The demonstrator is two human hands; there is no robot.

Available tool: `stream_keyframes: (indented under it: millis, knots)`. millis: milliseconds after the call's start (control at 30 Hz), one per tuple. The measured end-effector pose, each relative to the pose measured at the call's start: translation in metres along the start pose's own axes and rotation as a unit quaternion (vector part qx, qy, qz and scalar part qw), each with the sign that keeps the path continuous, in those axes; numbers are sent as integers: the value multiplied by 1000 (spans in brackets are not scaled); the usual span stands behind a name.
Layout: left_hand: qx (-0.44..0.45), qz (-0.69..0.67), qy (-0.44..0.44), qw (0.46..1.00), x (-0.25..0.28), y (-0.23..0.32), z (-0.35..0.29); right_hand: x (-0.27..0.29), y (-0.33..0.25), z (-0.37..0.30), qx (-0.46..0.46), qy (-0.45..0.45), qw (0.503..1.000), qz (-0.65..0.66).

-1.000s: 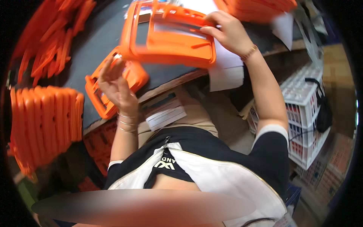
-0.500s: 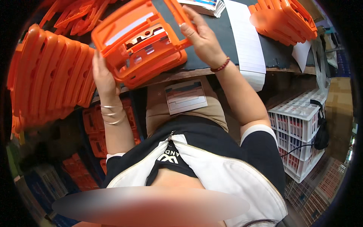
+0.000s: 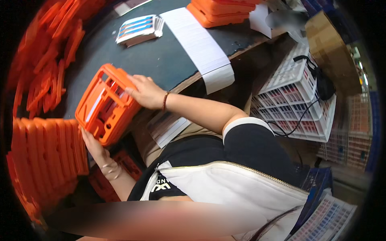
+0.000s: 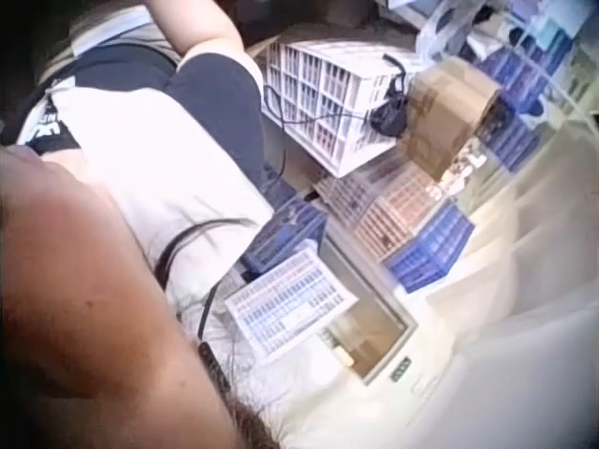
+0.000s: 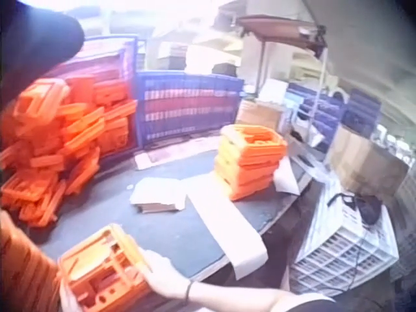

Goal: The person applies adhesive strips and labels to orange plastic component housings by hand.

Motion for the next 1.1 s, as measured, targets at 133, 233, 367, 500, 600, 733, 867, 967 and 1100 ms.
stream_keyframes:
  millis: [133, 233, 367, 500, 600, 733, 867, 967, 1100]
  knots:
    - [-34, 80, -27, 996, -2, 2, 4, 23, -20, -11, 15, 43, 995, -83]
    - [-4, 28, -76, 997, -13, 5, 3, 35, -15, -5, -37, 50, 998, 16]
    - [-11, -27, -127, 991, -82, 71, -18, 113, -30, 3, 110, 162, 980, 8]
    - [-256, 70, -294, 918, -224, 160, -7, 276, -38, 28, 192, 269, 942, 58]
    - [-154, -59, -407, 898, -371, 212, -6, 421, -19, 42, 331, 362, 855, -171]
    - [-202, -74, -553, 805, -516, 243, -41, 564, 9, 48, 226, 373, 900, -21]
    - [-176, -3, -562, 808, -612, 189, 71, 564, 55, 99, 18, 368, 926, 79]
    - [-102, -22, -570, 815, -649, 166, -28, 656, 181, 55, 26, 411, 896, 167]
    - [-108, 44, -530, 840, -605, 177, 1, 598, 145, 73, -98, 501, 852, 117]
Point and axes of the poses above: each hand's wrist, its own z-axis towards the middle knuckle, its own x-axis out of the back of the hand, y = z × x, the point moved 6 cm from there along z, towards the middle knuckle, and after that the axes turned 2 degrees about -z, right-handed, at the moved point
